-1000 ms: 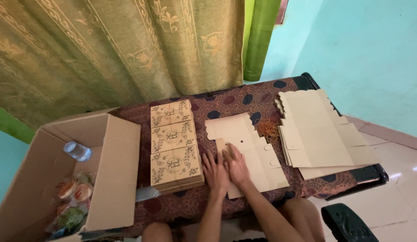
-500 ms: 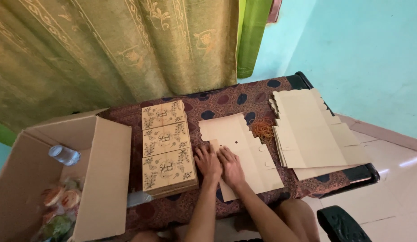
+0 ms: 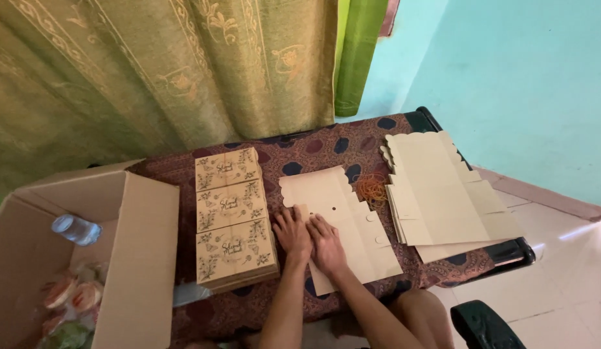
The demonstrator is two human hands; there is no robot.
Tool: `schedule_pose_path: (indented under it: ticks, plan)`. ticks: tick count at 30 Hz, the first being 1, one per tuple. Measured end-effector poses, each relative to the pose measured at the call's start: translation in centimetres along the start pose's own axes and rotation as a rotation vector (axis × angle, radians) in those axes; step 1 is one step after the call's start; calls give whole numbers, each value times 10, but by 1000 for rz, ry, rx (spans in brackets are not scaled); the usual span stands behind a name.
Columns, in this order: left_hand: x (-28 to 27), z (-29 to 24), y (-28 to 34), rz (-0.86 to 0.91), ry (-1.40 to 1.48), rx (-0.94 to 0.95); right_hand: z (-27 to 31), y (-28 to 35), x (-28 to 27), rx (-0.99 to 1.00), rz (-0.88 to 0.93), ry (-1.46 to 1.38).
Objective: Folding flat cardboard templates into small boxes on a table.
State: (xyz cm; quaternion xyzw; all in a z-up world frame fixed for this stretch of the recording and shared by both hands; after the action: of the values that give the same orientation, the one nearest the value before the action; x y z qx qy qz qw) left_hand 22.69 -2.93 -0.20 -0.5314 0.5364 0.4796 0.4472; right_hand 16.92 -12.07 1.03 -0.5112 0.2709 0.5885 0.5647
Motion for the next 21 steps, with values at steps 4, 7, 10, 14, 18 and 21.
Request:
schedule_pose_path:
  ticks: [4, 7, 10, 14, 18, 21]
  plan:
    - [-16, -1, 22, 15, 15, 11, -1, 0, 2, 1, 8, -7]
    - [-13, -1, 36, 32, 45, 30, 3, 2, 0, 9, 51, 12]
    - [-19, -2, 51, 78, 68, 22, 1, 2, 3, 25, 50, 25]
    - [2, -1, 71, 21, 103, 59, -4, -1, 9, 32, -46, -52]
    - [-16, -16, 103, -111, 60, 91, -28, -12, 20, -46, -92, -295]
    - [-8, -26, 108, -183, 153, 191, -45, -9, 8, -111, 37, -437]
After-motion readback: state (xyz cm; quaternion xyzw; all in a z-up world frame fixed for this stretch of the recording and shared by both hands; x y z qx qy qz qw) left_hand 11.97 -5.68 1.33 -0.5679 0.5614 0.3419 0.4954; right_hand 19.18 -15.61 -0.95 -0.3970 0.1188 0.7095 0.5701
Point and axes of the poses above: each hand's wrist, its own y-axis away from the middle knuckle, its own x-axis out of the palm, z = x × y, the point moved 4 cm from there along -y, towards the middle knuckle, and after that the axes turned 8 degrees about z, right-handed, at the moved point
